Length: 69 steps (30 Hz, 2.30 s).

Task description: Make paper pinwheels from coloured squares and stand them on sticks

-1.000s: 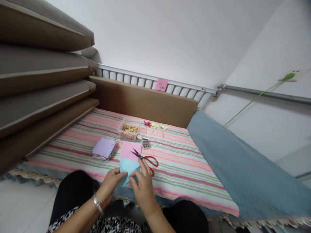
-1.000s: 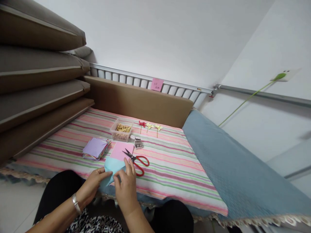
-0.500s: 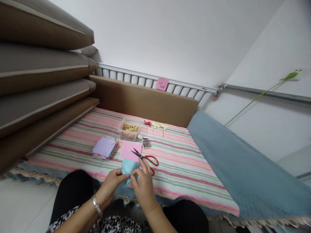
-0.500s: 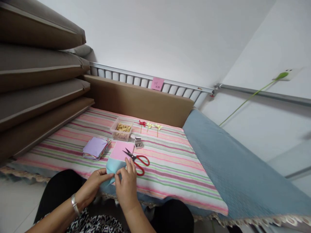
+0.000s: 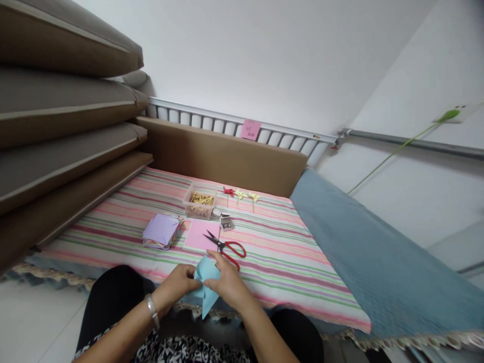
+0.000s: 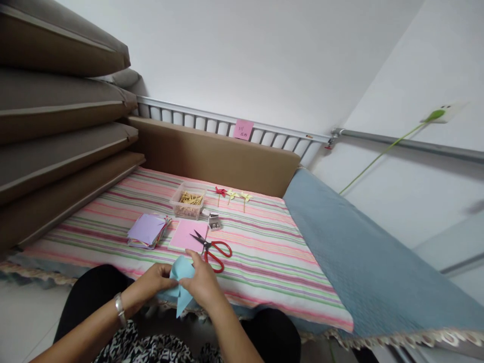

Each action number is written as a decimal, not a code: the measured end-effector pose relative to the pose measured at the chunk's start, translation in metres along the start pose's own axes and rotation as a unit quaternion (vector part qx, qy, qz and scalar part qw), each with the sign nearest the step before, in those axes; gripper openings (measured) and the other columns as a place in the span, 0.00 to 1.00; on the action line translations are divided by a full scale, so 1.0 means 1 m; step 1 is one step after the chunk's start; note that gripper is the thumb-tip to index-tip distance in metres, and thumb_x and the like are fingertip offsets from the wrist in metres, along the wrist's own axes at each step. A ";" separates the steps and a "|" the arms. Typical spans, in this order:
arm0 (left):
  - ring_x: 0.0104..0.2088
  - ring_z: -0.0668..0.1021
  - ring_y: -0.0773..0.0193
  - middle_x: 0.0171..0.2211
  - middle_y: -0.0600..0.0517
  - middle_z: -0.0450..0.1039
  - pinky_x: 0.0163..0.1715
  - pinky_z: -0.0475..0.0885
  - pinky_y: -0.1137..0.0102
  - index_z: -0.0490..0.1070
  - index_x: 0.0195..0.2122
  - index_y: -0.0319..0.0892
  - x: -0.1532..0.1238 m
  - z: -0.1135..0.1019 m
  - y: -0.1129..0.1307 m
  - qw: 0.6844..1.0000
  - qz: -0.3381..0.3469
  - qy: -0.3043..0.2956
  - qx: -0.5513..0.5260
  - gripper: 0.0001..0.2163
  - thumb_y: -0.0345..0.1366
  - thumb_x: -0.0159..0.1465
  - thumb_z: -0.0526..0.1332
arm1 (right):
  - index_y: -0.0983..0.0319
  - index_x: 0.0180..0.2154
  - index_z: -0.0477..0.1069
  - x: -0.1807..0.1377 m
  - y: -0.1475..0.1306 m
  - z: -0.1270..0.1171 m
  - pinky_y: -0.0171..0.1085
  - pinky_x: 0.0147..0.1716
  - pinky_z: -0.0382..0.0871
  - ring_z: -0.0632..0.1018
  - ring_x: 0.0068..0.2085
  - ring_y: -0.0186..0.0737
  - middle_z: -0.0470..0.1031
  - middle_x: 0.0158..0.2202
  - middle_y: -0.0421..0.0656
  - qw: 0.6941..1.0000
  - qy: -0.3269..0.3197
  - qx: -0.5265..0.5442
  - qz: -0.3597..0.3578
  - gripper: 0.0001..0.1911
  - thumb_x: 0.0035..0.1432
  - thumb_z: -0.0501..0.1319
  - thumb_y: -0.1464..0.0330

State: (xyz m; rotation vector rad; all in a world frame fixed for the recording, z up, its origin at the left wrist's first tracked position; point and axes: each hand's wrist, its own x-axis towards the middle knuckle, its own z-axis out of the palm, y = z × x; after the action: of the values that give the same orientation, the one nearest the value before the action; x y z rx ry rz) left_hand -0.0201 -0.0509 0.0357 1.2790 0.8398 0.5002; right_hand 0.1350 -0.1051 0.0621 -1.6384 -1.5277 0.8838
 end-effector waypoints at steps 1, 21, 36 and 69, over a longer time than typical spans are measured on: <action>0.15 0.63 0.71 0.13 0.59 0.66 0.19 0.55 0.74 0.70 0.17 0.38 0.001 0.000 -0.002 1.000 0.001 0.001 0.004 0.02 0.31 0.42 0.61 | 0.57 0.54 0.62 0.000 0.001 0.001 0.38 0.38 0.68 0.76 0.40 0.44 0.75 0.41 0.43 1.000 -0.010 0.005 0.009 0.37 0.39 0.63 0.75; 0.27 0.77 0.60 0.27 0.48 0.77 0.32 0.68 0.68 0.75 0.31 0.38 -0.014 0.020 0.012 0.968 0.002 0.008 -0.251 0.12 0.39 0.47 0.68 | 0.63 0.42 0.68 0.014 -0.001 0.010 0.30 0.23 0.63 0.69 0.25 0.34 0.70 0.25 0.36 0.949 0.145 0.272 0.070 0.26 0.34 0.62 0.75; 0.23 0.76 0.62 0.20 0.51 0.76 0.29 0.69 0.70 0.74 0.26 0.37 -0.008 0.016 0.012 0.954 0.012 0.119 -0.274 0.10 0.37 0.45 0.68 | 0.64 0.49 0.63 0.011 0.007 0.029 0.35 0.27 0.69 0.74 0.28 0.38 0.74 0.29 0.41 0.944 0.151 0.292 0.034 0.25 0.46 0.59 0.69; 0.17 0.72 0.66 0.18 0.52 0.75 0.19 0.65 0.73 0.73 0.26 0.37 -0.006 0.004 0.016 0.965 -0.023 0.160 -0.208 0.12 0.37 0.42 0.68 | 0.59 0.32 0.70 -0.025 -0.004 0.012 0.50 0.55 0.55 0.60 0.59 0.46 0.62 0.57 0.46 0.958 0.164 -0.155 -0.179 0.08 0.51 0.57 0.77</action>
State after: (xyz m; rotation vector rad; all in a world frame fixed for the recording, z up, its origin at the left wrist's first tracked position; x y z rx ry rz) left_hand -0.0191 -0.0542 0.0528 0.8005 0.9674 0.8143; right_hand 0.1210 -0.1294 0.0599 -1.5505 -1.7055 0.1707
